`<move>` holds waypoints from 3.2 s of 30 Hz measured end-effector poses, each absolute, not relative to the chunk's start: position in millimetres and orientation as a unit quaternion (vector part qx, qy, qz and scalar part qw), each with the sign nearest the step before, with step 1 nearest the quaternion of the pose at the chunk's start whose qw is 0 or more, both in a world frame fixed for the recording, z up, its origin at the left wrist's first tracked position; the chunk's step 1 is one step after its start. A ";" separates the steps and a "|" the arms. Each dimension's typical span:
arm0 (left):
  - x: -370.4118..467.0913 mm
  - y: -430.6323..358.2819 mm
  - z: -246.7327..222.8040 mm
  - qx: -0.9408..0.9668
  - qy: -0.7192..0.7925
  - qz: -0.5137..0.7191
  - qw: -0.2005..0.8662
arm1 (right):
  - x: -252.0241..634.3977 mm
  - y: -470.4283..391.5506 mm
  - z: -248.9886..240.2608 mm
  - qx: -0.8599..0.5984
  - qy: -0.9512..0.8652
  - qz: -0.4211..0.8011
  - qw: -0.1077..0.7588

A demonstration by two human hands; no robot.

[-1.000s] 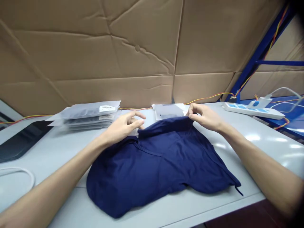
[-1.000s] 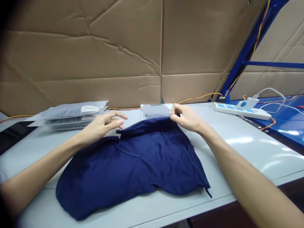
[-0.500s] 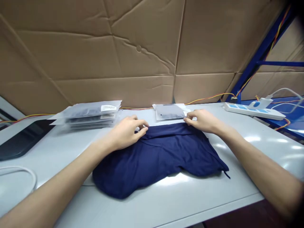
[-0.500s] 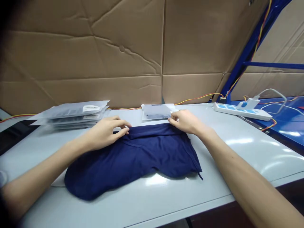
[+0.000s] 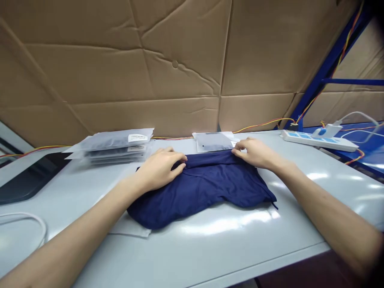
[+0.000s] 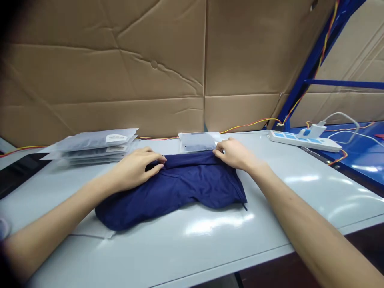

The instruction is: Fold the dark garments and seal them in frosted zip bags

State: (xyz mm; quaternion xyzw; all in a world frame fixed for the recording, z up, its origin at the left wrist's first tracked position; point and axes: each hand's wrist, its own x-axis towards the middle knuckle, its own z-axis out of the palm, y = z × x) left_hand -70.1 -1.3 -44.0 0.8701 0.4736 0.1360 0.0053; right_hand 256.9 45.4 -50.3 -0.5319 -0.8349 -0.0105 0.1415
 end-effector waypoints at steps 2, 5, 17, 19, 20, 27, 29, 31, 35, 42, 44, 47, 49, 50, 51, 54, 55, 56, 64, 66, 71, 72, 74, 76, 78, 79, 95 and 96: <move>-70.2 -1.1 -42.4 0.870 0.471 0.146 0.020 | 255.4 43.4 -47.1 -0.540 -0.828 -0.006 0.148; -74.3 -7.9 -34.3 0.865 0.473 0.163 0.042 | 256.5 34.9 -38.2 -0.545 -0.822 0.021 0.163; -136.3 -115.1 -58.9 0.894 0.417 0.164 0.021 | 306.9 -87.1 -57.4 -0.434 -0.870 0.150 0.180; -137.9 -116.1 -61.6 0.885 0.431 0.173 0.034 | 304.8 -89.4 -62.7 -0.443 -0.861 0.135 0.210; -137.4 -114.2 -59.9 0.878 0.442 0.181 0.046 | 302.5 -87.4 -63.0 -0.453 -0.853 0.127 0.227; -122.8 -102.2 -38.7 0.871 0.468 0.125 0.084 | 281.4 -58.3 -42.0 -0.517 -0.798 0.094 0.296; -117.1 -106.4 -41.7 0.884 0.453 0.104 0.054 | 277.7 -52.7 -39.2 -0.525 -0.792 0.098 0.297; -111.9 -111.8 -46.6 0.886 0.453 0.101 0.026 | 275.5 -48.5 -38.7 -0.539 -0.781 0.100 0.297; -105.3 -115.9 -48.7 0.869 0.478 0.122 0.023 | 273.4 -40.5 -38.1 -0.553 -0.771 0.112 0.297; -100.9 -71.0 -26.1 0.744 0.632 0.208 0.058 | 267.0 -14.2 -36.1 -0.583 -0.761 0.056 0.280; -100.4 -53.3 -25.7 0.737 0.643 0.206 0.039 | 263.4 -5.4 -38.3 -0.589 -0.771 0.016 0.242; -100.6 -35.5 -32.6 0.745 0.647 0.161 0.008 | 257.1 2.6 -42.5 -0.596 -0.786 -0.034 0.158; -101.1 -30.1 -38.8 0.757 0.636 0.151 -0.019 | 251.9 4.6 -44.3 -0.596 -0.792 -0.072 0.113; -101.4 -28.7 -41.8 0.764 0.626 0.153 -0.033 | 248.9 5.3 -44.8 -0.593 -0.793 -0.094 0.100; -101.7 -27.9 -44.5 0.773 0.614 0.157 -0.046 | 245.7 6.2 -45.1 -0.590 -0.794 -0.116 0.093; -103.5 -26.7 -51.6 0.797 0.578 0.161 -0.068 | 236.7 11.9 -46.8 -0.555 -0.812 -0.158 0.091; -104.5 -26.4 -53.6 0.804 0.569 0.161 -0.067 | 234.8 14.8 -48.0 -0.536 -0.825 -0.155 0.091; -105.5 -26.1 -55.4 0.810 0.561 0.160 -0.062 | 233.9 17.9 -49.8 -0.516 -0.840 -0.142 0.090; -114.6 -23.2 -62.8 0.816 0.552 0.171 -0.018 | 250.2 25.9 -65.6 -0.506 -0.848 0.008 0.160; -116.2 -24.0 -63.1 0.816 0.550 0.175 -0.014 | 252.9 23.8 -67.5 -0.512 -0.840 0.032 0.175; -118.2 -27.1 -62.6 0.820 0.543 0.181 0.003 | 253.0 21.5 -69.8 -0.517 -0.830 0.062 0.201; -118.3 -27.4 -62.6 0.820 0.542 0.182 0.004 | 252.6 21.3 -69.7 -0.518 -0.828 0.063 0.204; -118.5 -27.5 -62.5 0.820 0.542 0.185 0.004 | 251.7 20.8 -69.0 -0.519 -0.826 0.066 0.212; -118.7 -27.7 -62.1 0.819 0.542 0.187 0.008 | 251.1 20.0 -68.2 -0.520 -0.823 0.068 0.218; -119.0 -28.1 -61.3 0.818 0.543 0.191 0.013 | 250.8 19.4 -67.8 -0.522 -0.821 0.070 0.222; -119.2 -28.4 -60.7 0.816 0.544 0.193 0.015 | 250.8 19.2 -67.8 -0.522 -0.820 0.070 0.223; -119.3 -29.2 -59.5 0.816 0.546 0.186 0.019 | 252.3 20.0 -69.9 -0.527 -0.819 0.062 0.219; -119.5 -29.3 -59.3 0.816 0.546 0.186 0.018 | 252.3 20.0 -69.8 -0.526 -0.819 0.062 0.220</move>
